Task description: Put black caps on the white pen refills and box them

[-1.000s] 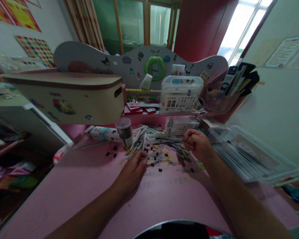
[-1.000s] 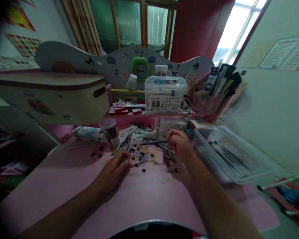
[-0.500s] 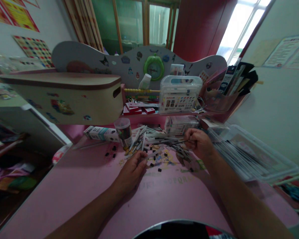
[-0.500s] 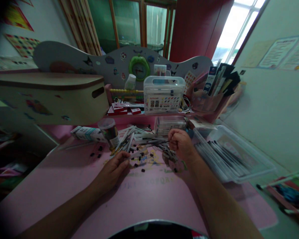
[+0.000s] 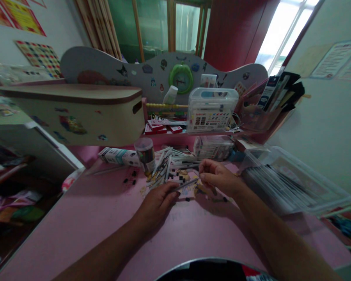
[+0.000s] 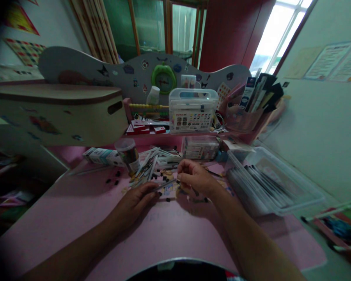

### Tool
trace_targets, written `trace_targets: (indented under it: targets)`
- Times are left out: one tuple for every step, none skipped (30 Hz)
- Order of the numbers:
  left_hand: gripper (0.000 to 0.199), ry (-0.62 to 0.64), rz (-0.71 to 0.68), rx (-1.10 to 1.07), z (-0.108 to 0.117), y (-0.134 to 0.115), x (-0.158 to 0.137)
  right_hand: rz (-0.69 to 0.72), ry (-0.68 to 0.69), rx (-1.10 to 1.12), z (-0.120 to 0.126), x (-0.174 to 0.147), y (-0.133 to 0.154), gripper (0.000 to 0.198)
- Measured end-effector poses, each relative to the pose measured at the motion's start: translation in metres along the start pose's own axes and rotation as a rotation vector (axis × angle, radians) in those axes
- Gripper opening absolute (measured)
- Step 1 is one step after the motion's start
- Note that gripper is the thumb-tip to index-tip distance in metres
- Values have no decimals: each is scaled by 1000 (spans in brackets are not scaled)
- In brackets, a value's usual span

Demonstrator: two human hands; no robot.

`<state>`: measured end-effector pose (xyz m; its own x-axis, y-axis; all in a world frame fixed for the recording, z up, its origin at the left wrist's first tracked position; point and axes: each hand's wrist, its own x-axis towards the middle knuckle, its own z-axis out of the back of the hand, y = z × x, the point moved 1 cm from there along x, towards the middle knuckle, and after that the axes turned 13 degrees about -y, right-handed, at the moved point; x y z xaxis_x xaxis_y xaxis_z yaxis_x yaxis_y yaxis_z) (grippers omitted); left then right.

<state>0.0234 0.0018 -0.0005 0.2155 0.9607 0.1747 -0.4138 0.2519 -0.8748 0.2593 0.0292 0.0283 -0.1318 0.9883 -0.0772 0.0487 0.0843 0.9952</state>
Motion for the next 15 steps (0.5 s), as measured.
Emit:
trace_targets:
  targets:
    - [25,4,-12,11,0,-1,0,-8,42,20,-2,-1,-1,24]
    - [26,7,-23,23,0,-1,0,-19,78,52,-4,-2,-2,27]
    - [26,12,-28,36,0,-1,-1,-34,104,89,-6,-3,-3,30]
    - [25,18,-31,44,0,-1,-1,-49,119,121,-7,-3,-3,33]
    - [25,23,-32,47,-1,0,-1,-62,123,142,-8,-3,-4,35]
    - [24,27,-32,45,-1,-1,-1,-67,119,147,-8,-3,-5,36]
    - [24,29,-33,40,-1,-1,-1,-63,113,134,-9,-3,-6,35]
    - [23,29,-34,34,0,-2,-2,-52,104,106,-11,-3,-6,33]
    - [23,31,-34,28,0,-2,-2,-40,101,66,-12,-3,-7,31]
    - [22,32,-32,21,0,-3,-3,-33,102,23,-14,-4,-8,30]
    - [22,34,-27,14,0,-4,-3,-28,103,-18,-15,-4,-9,29]
    - [21,37,-21,4,0,-5,-4,-24,97,-54,-16,-4,-9,29]
    - [20,39,-13,-11,-1,-6,-4,-19,78,-84,-17,-4,-9,29]
    - [19,20,3,-36,-1,-6,-5,-7,42,-107,-16,-3,-9,29]
    - [19,-7,26,-75,-2,-5,-5,12,-7,-128,-15,-2,-9,30]
